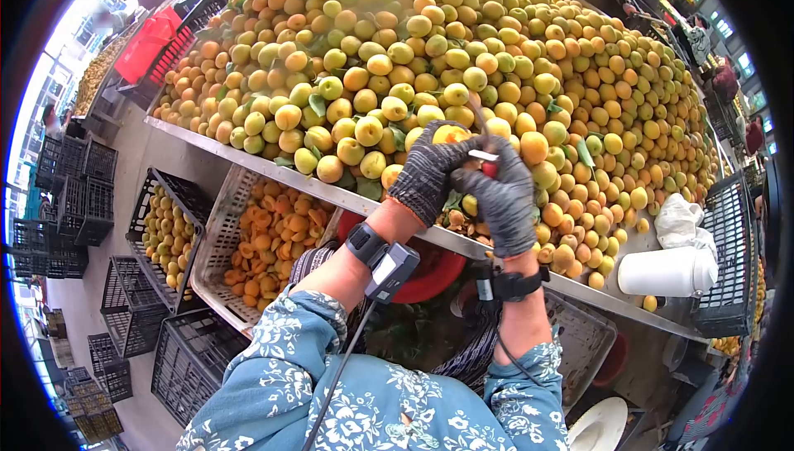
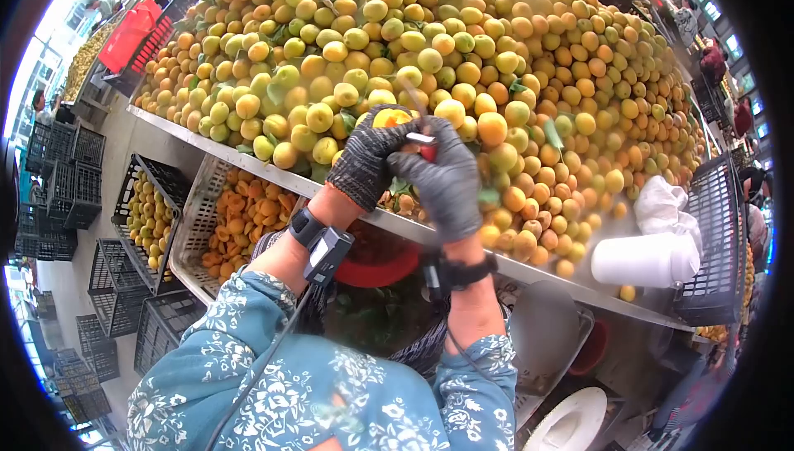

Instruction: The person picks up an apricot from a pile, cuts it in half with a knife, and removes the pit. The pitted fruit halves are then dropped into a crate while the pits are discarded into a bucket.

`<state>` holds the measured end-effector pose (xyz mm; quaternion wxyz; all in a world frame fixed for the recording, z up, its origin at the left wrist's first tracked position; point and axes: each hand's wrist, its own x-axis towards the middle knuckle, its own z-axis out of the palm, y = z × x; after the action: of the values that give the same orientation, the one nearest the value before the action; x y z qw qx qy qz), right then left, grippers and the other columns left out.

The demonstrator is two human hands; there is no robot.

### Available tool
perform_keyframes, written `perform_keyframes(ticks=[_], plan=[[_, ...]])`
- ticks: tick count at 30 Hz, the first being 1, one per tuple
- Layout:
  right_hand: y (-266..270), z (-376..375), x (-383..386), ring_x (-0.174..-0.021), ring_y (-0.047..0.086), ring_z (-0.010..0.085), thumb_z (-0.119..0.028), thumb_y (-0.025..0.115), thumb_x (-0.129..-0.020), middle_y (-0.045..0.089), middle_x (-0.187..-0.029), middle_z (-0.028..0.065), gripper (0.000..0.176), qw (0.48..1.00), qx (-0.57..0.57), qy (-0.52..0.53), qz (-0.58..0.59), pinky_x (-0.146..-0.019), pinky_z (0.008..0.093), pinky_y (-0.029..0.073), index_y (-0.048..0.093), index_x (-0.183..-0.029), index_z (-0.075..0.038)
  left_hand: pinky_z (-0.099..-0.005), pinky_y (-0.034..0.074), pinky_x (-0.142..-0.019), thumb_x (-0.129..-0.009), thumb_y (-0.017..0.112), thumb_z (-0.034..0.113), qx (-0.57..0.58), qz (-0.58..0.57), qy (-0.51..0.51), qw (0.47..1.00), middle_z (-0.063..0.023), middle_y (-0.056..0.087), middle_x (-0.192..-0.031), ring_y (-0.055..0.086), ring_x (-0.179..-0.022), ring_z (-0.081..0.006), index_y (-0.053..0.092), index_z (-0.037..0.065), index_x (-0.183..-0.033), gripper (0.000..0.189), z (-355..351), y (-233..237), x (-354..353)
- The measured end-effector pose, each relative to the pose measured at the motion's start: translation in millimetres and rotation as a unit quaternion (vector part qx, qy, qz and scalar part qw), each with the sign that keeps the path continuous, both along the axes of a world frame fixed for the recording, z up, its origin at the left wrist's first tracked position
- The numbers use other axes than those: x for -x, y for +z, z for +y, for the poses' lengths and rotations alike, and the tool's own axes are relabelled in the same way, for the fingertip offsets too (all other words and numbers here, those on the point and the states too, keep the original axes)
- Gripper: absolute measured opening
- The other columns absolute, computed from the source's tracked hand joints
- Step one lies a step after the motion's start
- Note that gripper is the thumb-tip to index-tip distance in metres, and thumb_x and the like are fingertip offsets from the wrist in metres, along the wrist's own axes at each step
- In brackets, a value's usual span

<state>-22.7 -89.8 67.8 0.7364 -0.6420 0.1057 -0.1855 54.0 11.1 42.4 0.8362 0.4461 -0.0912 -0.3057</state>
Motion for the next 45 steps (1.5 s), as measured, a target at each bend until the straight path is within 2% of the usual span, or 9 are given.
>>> perform_keyframes(ticks=[3,9,15,17,19,36,39,41,45], plan=[[-4,5,-1,-0.079,0.058,0.0073,-0.002,0.072,-0.077,0.065,-0.086,0.0001,0.026,0.992,0.119,-0.037,-0.005,-0.073,0.0243,0.050,0.063,-0.101,-0.002,-0.0248,0.053,-0.070,-0.090,0.062,0.015,-0.011,-0.124,0.024,0.992,-0.0017,0.060,-0.106,0.059,-0.096,-0.0111,0.059,0.009,-0.116,0.027,8,-24,-6],[-6,-44,5,-0.074,0.059,0.0088,-0.003,0.070,-0.074,0.065,-0.085,0.0017,0.026,0.990,0.102,-0.095,0.033,-0.068,0.0232,0.050,0.065,-0.100,-0.001,-0.0261,0.053,-0.079,-0.095,0.056,0.024,0.054,0.096,0.051,0.993,-0.0029,0.063,-0.096,0.061,-0.089,-0.0131,0.063,0.007,-0.107,0.022,28,9,-23],[-20,-69,-1,-0.074,0.059,0.0111,-0.008,0.074,-0.073,0.066,-0.089,0.0042,0.029,0.967,0.145,-0.181,0.109,-0.071,0.0247,0.050,0.068,-0.101,-0.002,-0.0279,0.052,-0.081,-0.095,0.053,0.019,-0.011,-0.164,0.106,0.981,-0.0047,0.065,-0.095,0.062,-0.090,-0.0155,0.065,0.003,-0.100,0.020,41,-11,-40],[-31,-81,-5,-0.073,0.059,0.0115,-0.010,0.074,-0.074,0.066,-0.089,0.0037,0.026,0.952,0.203,-0.214,0.087,-0.070,0.0255,0.050,0.069,-0.098,-0.002,-0.0294,0.050,-0.084,-0.092,0.051,0.008,-0.175,-0.430,0.133,0.876,-0.0060,0.065,-0.096,0.062,-0.092,-0.0179,0.065,0.001,-0.098,0.017,47,-3,-41],[-20,-85,-5,-0.073,0.059,0.0114,-0.009,0.072,-0.076,0.067,-0.086,0.0038,0.025,0.946,0.175,-0.260,0.084,-0.070,0.0257,0.049,0.068,-0.100,-0.002,-0.0301,0.050,-0.086,-0.089,0.051,0.003,-0.119,-0.361,0.114,0.918,-0.0070,0.066,-0.097,0.062,-0.092,-0.0189,0.065,0.001,-0.098,0.017,48,-7,-44],[-2,-5,-70,-0.095,0.063,0.0331,-0.034,0.066,-0.078,0.066,-0.101,0.0170,0.041,0.779,0.541,-0.002,0.317,-0.081,0.0434,0.050,0.063,-0.112,-0.011,-0.0376,0.046,-0.095,-0.076,0.054,-0.002,-0.206,-0.523,0.015,0.827,-0.0151,0.066,-0.110,0.061,-0.107,-0.0291,0.067,0.002,-0.107,0.034,45,-18,-50],[-8,-10,-65,-0.086,0.064,0.0351,-0.037,0.065,-0.077,0.067,-0.090,0.0177,0.036,0.818,0.505,-0.059,0.267,-0.076,0.0446,0.050,0.068,-0.103,-0.012,-0.0360,0.047,-0.094,-0.081,0.054,0.001,-0.216,-0.559,0.052,0.799,-0.0132,0.065,-0.108,0.061,-0.106,-0.0265,0.065,0.001,-0.111,0.032,45,-29,-53],[-13,-18,-58,-0.080,0.064,0.0327,-0.036,0.065,-0.077,0.065,-0.079,0.0165,0.030,0.863,0.441,-0.115,0.218,-0.072,0.0444,0.049,0.068,-0.087,-0.007,-0.0330,0.045,-0.095,-0.089,0.057,0.010,-0.032,-0.094,-0.033,0.994,-0.0103,0.064,-0.108,0.059,-0.105,-0.0209,0.062,0.000,-0.115,0.028,43,-35,-54],[1,-27,-43,-0.071,0.061,0.0121,-0.021,0.080,-0.072,0.068,-0.078,0.0055,0.029,0.982,0.156,0.022,0.109,-0.065,0.0286,0.048,0.070,-0.091,-0.002,-0.0271,0.041,-0.097,-0.096,0.054,0.024,-0.082,-0.188,0.009,0.979,-0.0077,0.062,-0.109,0.056,-0.106,-0.0133,0.059,0.001,-0.120,0.033,28,3,-34]])
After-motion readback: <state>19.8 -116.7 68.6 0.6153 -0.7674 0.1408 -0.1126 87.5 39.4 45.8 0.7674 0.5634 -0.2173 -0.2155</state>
